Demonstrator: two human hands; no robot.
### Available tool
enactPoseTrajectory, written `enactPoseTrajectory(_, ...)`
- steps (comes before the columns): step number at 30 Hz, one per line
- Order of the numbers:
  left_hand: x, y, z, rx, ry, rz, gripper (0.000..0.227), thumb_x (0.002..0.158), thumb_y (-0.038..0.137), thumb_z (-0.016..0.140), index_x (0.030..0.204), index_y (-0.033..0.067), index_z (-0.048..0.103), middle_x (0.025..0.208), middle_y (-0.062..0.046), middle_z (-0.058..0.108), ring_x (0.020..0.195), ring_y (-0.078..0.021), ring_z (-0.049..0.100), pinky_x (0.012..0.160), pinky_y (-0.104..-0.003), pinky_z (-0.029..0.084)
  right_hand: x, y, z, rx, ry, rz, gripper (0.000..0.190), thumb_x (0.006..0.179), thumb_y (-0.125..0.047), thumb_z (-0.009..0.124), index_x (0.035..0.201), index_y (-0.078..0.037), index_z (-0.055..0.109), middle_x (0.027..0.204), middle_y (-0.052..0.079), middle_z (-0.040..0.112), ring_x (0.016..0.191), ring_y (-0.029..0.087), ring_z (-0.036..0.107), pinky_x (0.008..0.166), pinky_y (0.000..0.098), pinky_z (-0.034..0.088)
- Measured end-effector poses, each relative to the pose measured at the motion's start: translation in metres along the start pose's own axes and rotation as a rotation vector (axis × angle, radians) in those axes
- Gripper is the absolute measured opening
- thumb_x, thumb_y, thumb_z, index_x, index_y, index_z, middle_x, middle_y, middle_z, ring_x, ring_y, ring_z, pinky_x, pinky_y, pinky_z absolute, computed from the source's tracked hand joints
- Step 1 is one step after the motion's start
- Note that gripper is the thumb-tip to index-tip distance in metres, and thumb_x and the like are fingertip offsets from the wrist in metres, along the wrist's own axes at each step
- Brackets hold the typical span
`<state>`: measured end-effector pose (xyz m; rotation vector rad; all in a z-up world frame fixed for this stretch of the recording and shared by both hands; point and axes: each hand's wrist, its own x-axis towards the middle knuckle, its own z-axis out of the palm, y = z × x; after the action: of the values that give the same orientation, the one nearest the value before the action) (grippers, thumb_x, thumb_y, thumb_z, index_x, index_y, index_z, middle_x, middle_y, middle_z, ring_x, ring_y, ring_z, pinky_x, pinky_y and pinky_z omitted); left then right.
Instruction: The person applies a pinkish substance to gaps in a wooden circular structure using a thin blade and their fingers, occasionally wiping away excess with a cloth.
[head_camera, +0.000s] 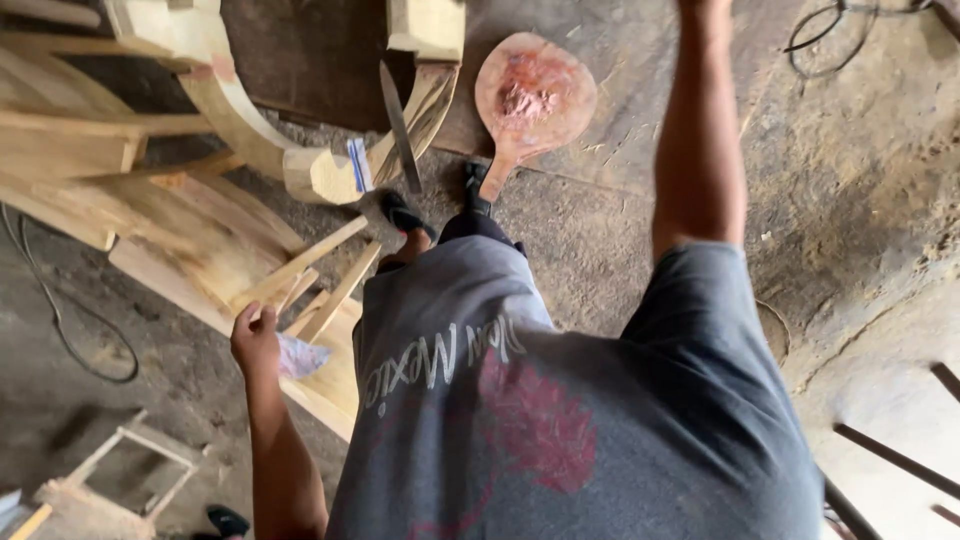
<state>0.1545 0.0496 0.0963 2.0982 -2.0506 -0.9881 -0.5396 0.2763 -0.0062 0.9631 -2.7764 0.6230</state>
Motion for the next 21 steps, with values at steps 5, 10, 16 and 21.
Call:
enactPoseTrajectory(5,0.029,0.013,0.012,-0.405,-0.014,-0.109,0.039,0.102,0.028,0.068,0.121,-0.0061,0.069,0.109,-0.009,0.075,0.102,-0.0167,0.071,0.09,-0.028,0.054,-0.018,0.039,0.005,0.041,0.04,-0.031,0.012,0.097,-0.008,0.073,0.095,-0.001,0.063,0.078,0.015,0.063,0.068,0.029,0.063,0.06,0.0422,0.053)
enactPoseTrajectory(10,0.087,0.055,0.027,-0.447,-0.105,-0.133,0.04,0.104,0.031,0.061,0.123,-0.0024,0.069,0.109,-0.007,0.075,0.084,-0.0206,0.059,0.064,-0.031,0.045,-0.184,-0.117,-0.039,0.619,-0.11,0.185,0.021,0.095,-0.014,0.08,0.097,-0.002,0.063,0.077,0.018,0.065,0.064,0.03,0.066,0.059,0.0411,0.054)
enactPoseTrajectory(16,0.169,0.121,0.056,-0.66,-0.234,0.095,0.043,0.104,0.037,0.069,0.128,0.0016,0.07,0.115,-0.011,0.077,0.099,-0.0116,0.071,0.075,-0.022,0.056,-0.202,-0.195,-0.066,0.461,-0.094,0.131,0.022,0.091,-0.016,0.081,0.098,-0.005,0.063,0.091,0.017,0.066,0.08,0.037,0.066,0.068,0.0453,0.054)
enactPoseTrajectory(21,0.202,0.142,0.077,-0.628,-0.25,0.006,0.047,0.107,0.042,0.066,0.119,-0.0033,0.072,0.095,-0.003,0.059,0.074,-0.0108,0.052,0.061,-0.027,0.044,-0.171,-0.238,-0.025,0.61,-0.255,0.277,0.025,0.091,-0.018,0.081,0.098,-0.003,0.063,0.086,0.017,0.07,0.079,0.036,0.07,0.07,0.0439,0.056)
